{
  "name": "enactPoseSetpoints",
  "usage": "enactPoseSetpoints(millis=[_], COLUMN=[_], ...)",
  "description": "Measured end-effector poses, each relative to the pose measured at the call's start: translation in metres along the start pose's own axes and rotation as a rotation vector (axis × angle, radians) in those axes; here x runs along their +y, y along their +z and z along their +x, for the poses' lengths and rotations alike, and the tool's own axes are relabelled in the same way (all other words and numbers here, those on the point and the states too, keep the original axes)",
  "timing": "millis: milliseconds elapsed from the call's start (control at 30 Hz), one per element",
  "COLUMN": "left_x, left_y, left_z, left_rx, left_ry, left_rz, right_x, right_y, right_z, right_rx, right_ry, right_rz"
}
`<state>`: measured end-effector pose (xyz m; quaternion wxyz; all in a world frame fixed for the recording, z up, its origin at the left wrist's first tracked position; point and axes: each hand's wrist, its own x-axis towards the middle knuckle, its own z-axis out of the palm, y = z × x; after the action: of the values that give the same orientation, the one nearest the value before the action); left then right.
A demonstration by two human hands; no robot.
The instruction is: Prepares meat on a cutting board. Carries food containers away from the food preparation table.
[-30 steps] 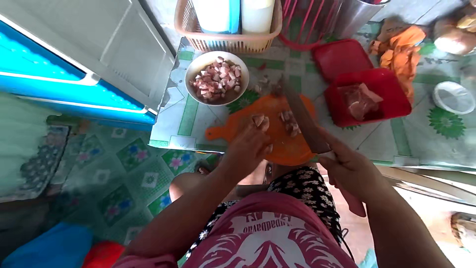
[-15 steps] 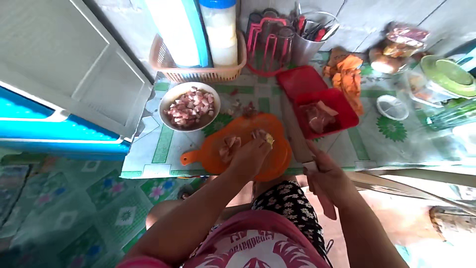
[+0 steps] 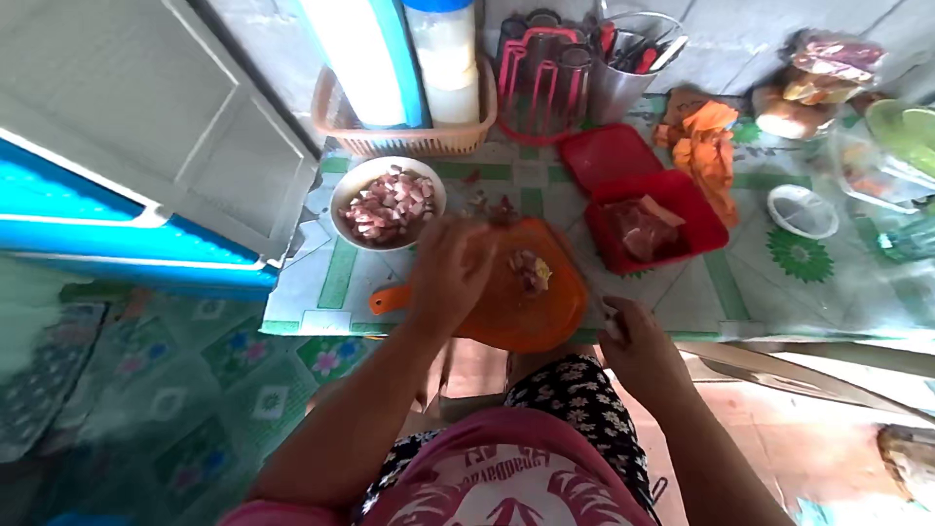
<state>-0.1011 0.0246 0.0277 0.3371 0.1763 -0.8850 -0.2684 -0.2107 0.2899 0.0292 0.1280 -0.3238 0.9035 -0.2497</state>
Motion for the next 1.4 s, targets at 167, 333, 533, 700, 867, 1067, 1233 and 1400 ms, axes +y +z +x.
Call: enactPoseSetpoints(millis=[167, 333, 533, 700, 867, 1067, 1233, 1400], left_x=[-0.062, -0.058, -0.045, -0.045, -0.053, -0.055, -0.058, -0.054], left_y=[-0.041, -0.011, -0.006, 0.008, 0.024, 0.030, 0.034, 0.039], left_z=[-0.018, -0.031, -0.023, -0.050, -0.069, -0.070, -0.075, -0.078], left_rx=[-0.421, -0.579, -0.488, -0.356, -0.127, -0.111, -0.072, 0.000], left_ry=[-0.313, -0.190, -0.429, -0.256, -0.081, 0.000, 0.044, 0.090], left_rz=[-0.122, 0.004, -0.174, -0.154, -0.165, -0.195, -0.196, -0.100], right_x=[-0.003, -0.015, -0.056, -0.072, -0.075, -0.071, -0.065, -0.078], right_y=[0.010, 0.023, 0.032, 0.042, 0.049, 0.058, 0.063, 0.065], right_z=[-0.012, -0.002, -0.015, -0.028, -0.033, -0.043, -0.050, -0.046], right_rx=[-0.098, -0.230, -0.345, -0.427, -0.461, -0.402, -0.386, -0.415], right_ry=[0.043, 0.044, -0.063, -0.141, -0.086, -0.067, -0.056, 0.021], right_rz=[0.276, 0.420, 0.132, -0.065, -0.164, -0.157, -0.145, -0.394])
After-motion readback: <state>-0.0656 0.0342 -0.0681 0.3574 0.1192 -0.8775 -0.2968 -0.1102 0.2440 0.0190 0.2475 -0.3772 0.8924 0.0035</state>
